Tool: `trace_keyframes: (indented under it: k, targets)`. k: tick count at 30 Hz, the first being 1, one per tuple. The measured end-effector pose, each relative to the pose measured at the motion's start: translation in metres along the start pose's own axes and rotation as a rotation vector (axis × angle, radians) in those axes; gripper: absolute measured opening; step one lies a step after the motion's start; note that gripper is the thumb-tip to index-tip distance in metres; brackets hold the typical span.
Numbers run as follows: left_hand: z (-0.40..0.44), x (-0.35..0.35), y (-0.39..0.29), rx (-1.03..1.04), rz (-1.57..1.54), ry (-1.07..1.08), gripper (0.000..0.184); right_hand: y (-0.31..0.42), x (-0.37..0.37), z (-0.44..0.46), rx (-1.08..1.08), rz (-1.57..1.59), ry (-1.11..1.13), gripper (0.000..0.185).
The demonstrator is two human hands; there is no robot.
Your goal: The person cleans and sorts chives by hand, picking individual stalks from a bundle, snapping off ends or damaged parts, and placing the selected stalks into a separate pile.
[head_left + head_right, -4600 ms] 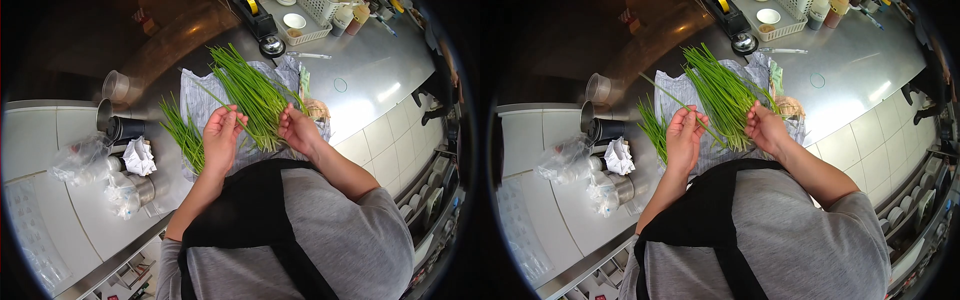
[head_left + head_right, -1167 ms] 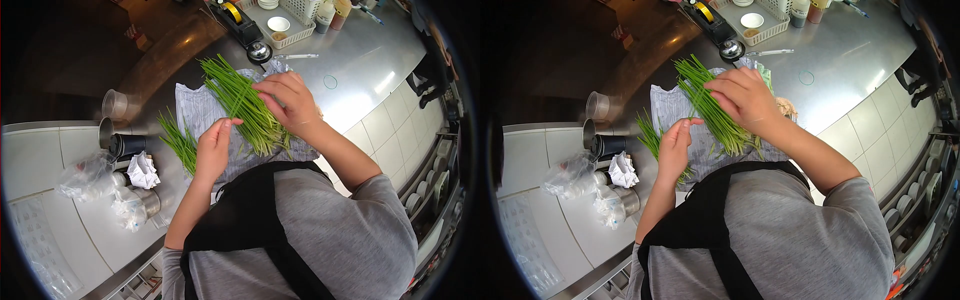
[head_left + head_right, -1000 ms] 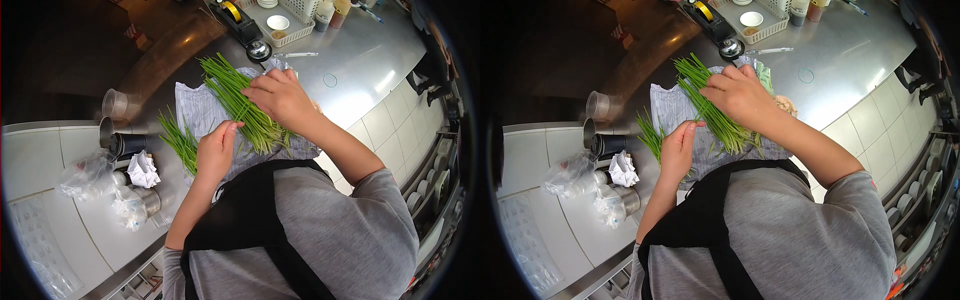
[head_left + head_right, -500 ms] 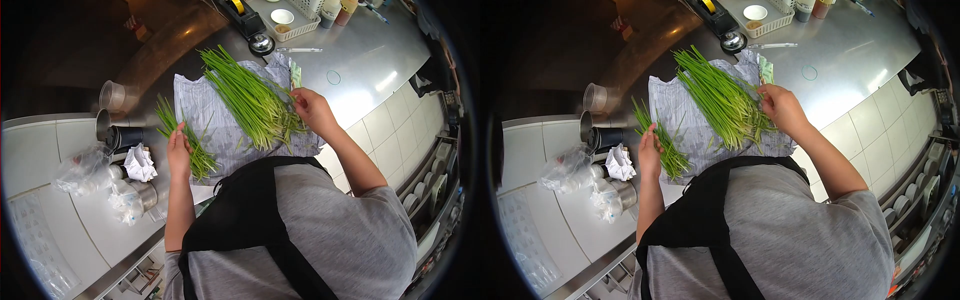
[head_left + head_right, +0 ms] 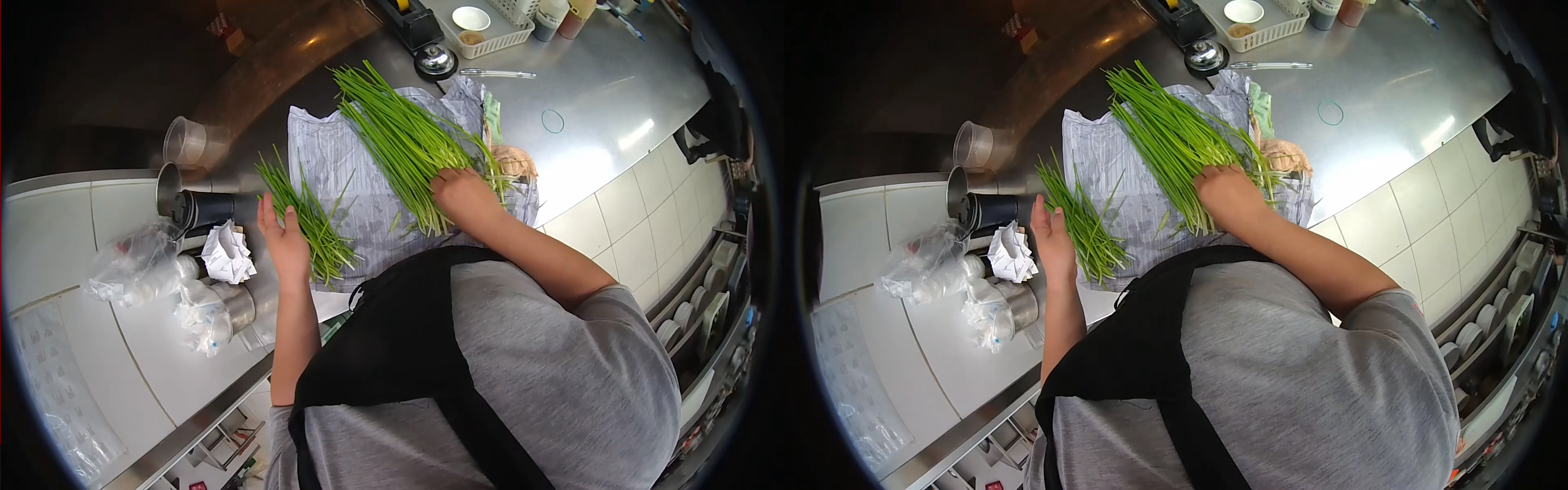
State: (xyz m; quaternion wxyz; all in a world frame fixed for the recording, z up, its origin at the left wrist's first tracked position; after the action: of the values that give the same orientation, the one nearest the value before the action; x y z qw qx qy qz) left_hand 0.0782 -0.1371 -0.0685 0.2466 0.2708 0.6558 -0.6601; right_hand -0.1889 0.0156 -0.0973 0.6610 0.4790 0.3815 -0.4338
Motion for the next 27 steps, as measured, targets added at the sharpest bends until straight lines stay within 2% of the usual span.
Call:
trace_keyframes:
  k: [2, 3, 4, 5, 6, 8, 9, 11, 14, 17, 21, 22, 23, 25, 27]
  targets:
    - [-0.017, 0.004, -0.031, 0.066, -0.059, 0.078, 0.042, -0.009, -0.005, 0.002, 0.087, 0.298, -0.007, 0.012]
    - [-0.025, 0.011, -0.042, 0.104, -0.088, 0.112, 0.035, -0.009, -0.013, 0.004, 0.084, 0.296, -0.002, 0.012]
    - [-0.030, 0.017, -0.045, 0.098, -0.094, 0.111, 0.035, -0.015, -0.024, 0.004, 0.175, 0.450, -0.027, 0.013]
    - [-0.036, 0.041, -0.042, -0.017, -0.165, 0.393, 0.032, -0.020, -0.028, 0.002, 0.267, 0.604, -0.051, 0.014]
    - [-0.049, 0.066, -0.042, -0.132, -0.237, 0.675, 0.029, -0.021, -0.028, 0.001, 0.264, 0.599, -0.046, 0.014]
    - [-0.073, 0.098, -0.066, -0.327, -0.428, 0.922, 0.026, -0.029, -0.016, -0.008, 0.488, 1.001, -0.050, 0.015]
    - [-0.078, 0.111, -0.072, -0.326, -0.433, 0.924, 0.026, -0.028, -0.020, -0.009, 0.489, 0.995, -0.048, 0.015]
    - [-0.091, 0.136, -0.078, -0.637, -0.726, 1.008, 0.026, -0.017, -0.022, -0.008, 0.454, 1.097, 0.067, 0.013]
    - [-0.084, 0.151, -0.090, -0.526, -0.851, 1.004, 0.024, -0.011, -0.023, -0.012, 0.436, 1.187, 0.052, 0.014]
    - [-0.082, 0.149, -0.100, -0.517, -0.875, 1.014, 0.023, -0.009, -0.026, -0.017, 0.487, 1.302, 0.030, 0.013]
    - [-0.086, 0.141, -0.107, -0.532, -0.825, 1.000, 0.024, -0.012, -0.021, -0.023, 0.561, 1.404, -0.038, 0.013]
    - [-0.087, 0.140, -0.109, -0.436, -0.753, 1.030, 0.025, -0.012, -0.021, -0.023, 0.562, 1.405, -0.038, 0.013]
    - [-0.088, 0.139, -0.111, -0.341, -0.680, 1.057, 0.027, -0.011, -0.021, -0.024, 0.595, 1.476, -0.043, 0.012]
    - [-0.088, 0.137, -0.111, -0.318, -0.668, 1.058, 0.029, -0.011, -0.017, -0.025, 0.627, 1.547, -0.050, 0.012]
    - [-0.090, 0.135, -0.113, -0.294, -0.658, 1.062, 0.032, -0.015, -0.007, -0.032, 0.764, 1.807, -0.149, 0.010]
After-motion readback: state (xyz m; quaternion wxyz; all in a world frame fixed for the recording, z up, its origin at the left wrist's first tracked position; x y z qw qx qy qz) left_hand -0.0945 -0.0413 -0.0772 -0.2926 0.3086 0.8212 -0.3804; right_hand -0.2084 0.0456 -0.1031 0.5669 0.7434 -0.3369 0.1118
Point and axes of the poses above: each hand's wrist, its own z-axis towards the middle knuckle, its own x-axis out of the palm, y = z × x, the point moved 7 cm from there along z, towards the middle knuckle, and after that the axes turned 8 degrees about -x, right-handed, at the moved point
